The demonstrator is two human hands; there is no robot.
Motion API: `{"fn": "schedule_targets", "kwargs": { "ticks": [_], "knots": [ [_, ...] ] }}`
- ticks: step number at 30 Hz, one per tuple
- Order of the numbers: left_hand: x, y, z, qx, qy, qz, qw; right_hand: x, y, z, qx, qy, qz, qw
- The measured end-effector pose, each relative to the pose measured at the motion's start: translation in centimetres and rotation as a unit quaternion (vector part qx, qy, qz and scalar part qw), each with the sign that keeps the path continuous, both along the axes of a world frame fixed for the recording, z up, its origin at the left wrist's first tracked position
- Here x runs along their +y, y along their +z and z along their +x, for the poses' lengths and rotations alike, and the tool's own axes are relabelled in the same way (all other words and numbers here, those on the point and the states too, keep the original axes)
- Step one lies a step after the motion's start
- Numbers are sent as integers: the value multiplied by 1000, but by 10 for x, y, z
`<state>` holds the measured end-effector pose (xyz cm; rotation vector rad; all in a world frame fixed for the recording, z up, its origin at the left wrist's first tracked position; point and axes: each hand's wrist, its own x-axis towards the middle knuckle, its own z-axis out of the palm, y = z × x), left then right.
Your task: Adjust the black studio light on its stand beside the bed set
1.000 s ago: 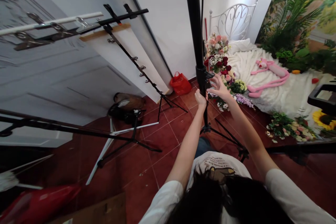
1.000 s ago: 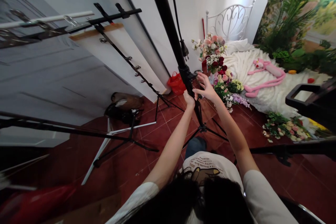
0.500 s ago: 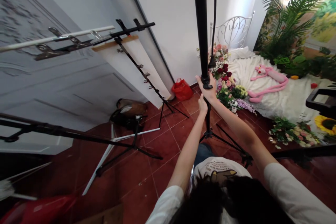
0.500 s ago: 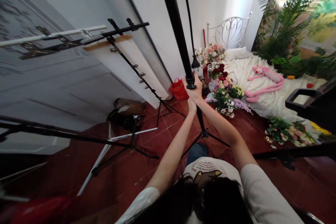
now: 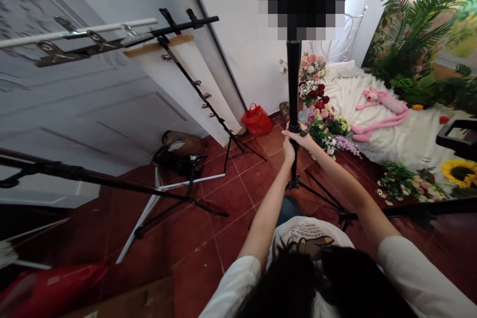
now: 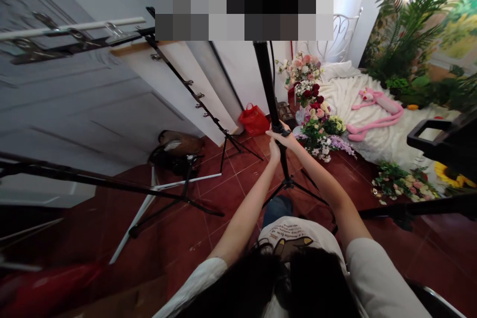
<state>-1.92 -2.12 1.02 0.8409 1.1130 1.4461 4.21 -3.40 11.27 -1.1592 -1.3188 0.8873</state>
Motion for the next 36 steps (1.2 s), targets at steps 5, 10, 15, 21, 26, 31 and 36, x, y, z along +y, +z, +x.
{"fn": "schedule_targets", "kwargs": {
  "ticks": [5,10,15,21,26,31,36],
  "knots": [
    [-3,1,4,25,34,-17,999,1,0,-2,-4,-1,22,1000],
    [-5,-3,7,55,52,-8,997,-8,-10,3,-31,15,53,998],
    [-3,-11,9,102,60,18,993,-10,-35,27,-158,-3,80,984],
    [0,-20,11,144,77,42,986,-20,-66,62,-316,1,98,944],
    [1,-22,12,141,83,47,985,-29,-82,70,-287,-1,113,951],
    [2,-23,12,135,92,63,985,-30,-91,68,-272,-12,105,957],
    [4,-26,14,137,102,66,983,-16,-94,67,-243,-28,77,967]
  ]
}}
